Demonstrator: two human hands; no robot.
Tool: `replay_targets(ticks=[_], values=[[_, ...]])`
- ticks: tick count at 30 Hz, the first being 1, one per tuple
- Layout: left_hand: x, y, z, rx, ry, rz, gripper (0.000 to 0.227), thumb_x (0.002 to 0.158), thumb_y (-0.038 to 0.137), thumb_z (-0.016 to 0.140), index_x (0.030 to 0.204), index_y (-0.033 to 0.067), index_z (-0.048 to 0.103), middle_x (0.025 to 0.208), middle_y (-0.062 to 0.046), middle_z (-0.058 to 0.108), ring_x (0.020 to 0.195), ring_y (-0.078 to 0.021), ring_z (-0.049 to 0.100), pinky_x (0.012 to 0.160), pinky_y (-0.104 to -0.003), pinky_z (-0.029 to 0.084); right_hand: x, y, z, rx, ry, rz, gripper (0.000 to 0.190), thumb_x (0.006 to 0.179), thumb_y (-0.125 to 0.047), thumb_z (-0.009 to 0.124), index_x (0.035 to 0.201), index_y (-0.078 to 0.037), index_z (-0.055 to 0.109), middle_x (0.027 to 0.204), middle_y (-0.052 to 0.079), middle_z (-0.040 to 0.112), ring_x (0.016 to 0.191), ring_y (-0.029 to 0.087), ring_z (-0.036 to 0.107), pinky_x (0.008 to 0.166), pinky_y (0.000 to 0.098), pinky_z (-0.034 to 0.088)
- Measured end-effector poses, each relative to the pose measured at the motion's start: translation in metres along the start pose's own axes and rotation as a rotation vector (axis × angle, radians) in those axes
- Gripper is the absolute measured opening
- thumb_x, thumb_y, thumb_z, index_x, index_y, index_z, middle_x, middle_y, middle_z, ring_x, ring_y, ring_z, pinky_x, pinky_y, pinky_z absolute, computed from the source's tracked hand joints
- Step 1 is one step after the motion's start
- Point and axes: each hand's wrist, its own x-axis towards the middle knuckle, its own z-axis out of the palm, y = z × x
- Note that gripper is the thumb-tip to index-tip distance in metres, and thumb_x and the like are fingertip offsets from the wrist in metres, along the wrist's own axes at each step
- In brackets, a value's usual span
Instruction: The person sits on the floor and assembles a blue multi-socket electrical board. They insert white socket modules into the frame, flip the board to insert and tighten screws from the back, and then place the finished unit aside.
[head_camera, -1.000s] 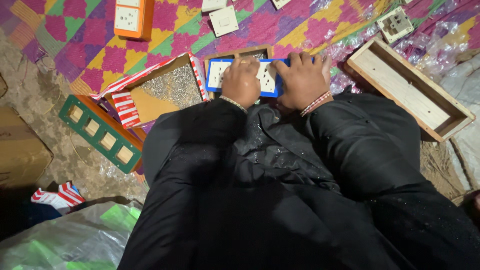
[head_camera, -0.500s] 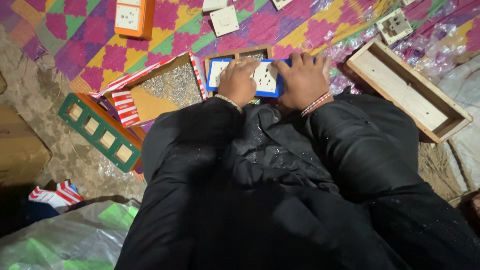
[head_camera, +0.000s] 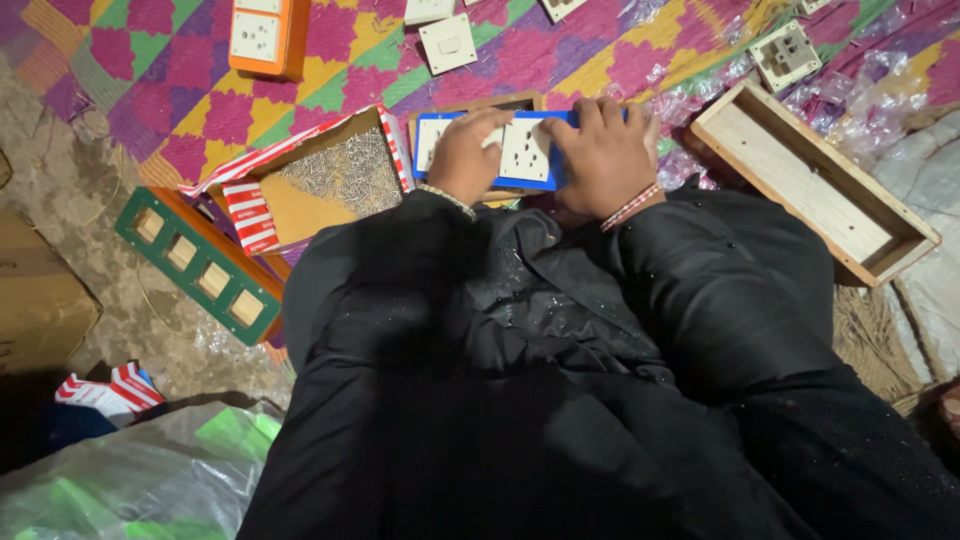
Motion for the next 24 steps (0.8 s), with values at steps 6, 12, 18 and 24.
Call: replay_targets(ticks=[6, 12, 18, 24], values=[[0.014, -0.020, -0.005, -0.071, 0.042, -0.083, 0.035, 0.093, 0.017, 0.071, 0.125, 0.0036, 0.069, 0.122, -0.019, 0.071, 0.116, -0.0351, 0.066, 0.101, -0.041, 0.050, 0.002, -0.008, -0.010, -0.016, -0.041, -0.019, 0.078, 0.053, -0.039, 0.087, 0.127, -0.021, 0.069, 0.125, 0.017, 0.062, 0.119, 0.036, 0.056, 0.098, 0.0560, 0.039], [0.028, -0.043, -0.006, -0.122, -0.117, 0.045, 0.031, 0.095, 0.017, 0.071, 0.121, -0.0002, 0.071, 0.121, -0.019, 0.073, 0.115, -0.0333, 0.069, 0.099, -0.039, 0.051, 0.004, -0.010, -0.014, -0.097, 0.024, -0.040, 0.068, 0.064, -0.039, 0.086, 0.129, -0.026, 0.070, 0.129, 0.014, 0.062, 0.124, 0.033, 0.055, 0.097, 0.0562, 0.039], [0.035, -0.053, 0.003, -0.274, -0.196, -0.111, 0.032, 0.089, 0.017, 0.075, 0.116, -0.0006, 0.071, 0.113, -0.016, 0.076, 0.105, -0.0237, 0.074, 0.092, -0.034, 0.055, 0.004, -0.007, -0.008, -0.074, -0.044, -0.043, 0.072, 0.062, -0.039, 0.086, 0.130, -0.022, 0.069, 0.129, 0.017, 0.062, 0.124, 0.035, 0.055, 0.099, 0.0556, 0.038], [0.040, -0.052, 0.007, -0.350, -0.181, -0.177, 0.028, 0.085, 0.011, 0.077, 0.110, -0.0008, 0.074, 0.104, -0.012, 0.078, 0.097, -0.0189, 0.075, 0.088, -0.032, 0.057, 0.005, -0.008, -0.006, -0.073, -0.056, -0.046, 0.077, 0.057, -0.038, 0.086, 0.130, -0.022, 0.068, 0.129, 0.017, 0.062, 0.124, 0.036, 0.055, 0.101, 0.0549, 0.037]])
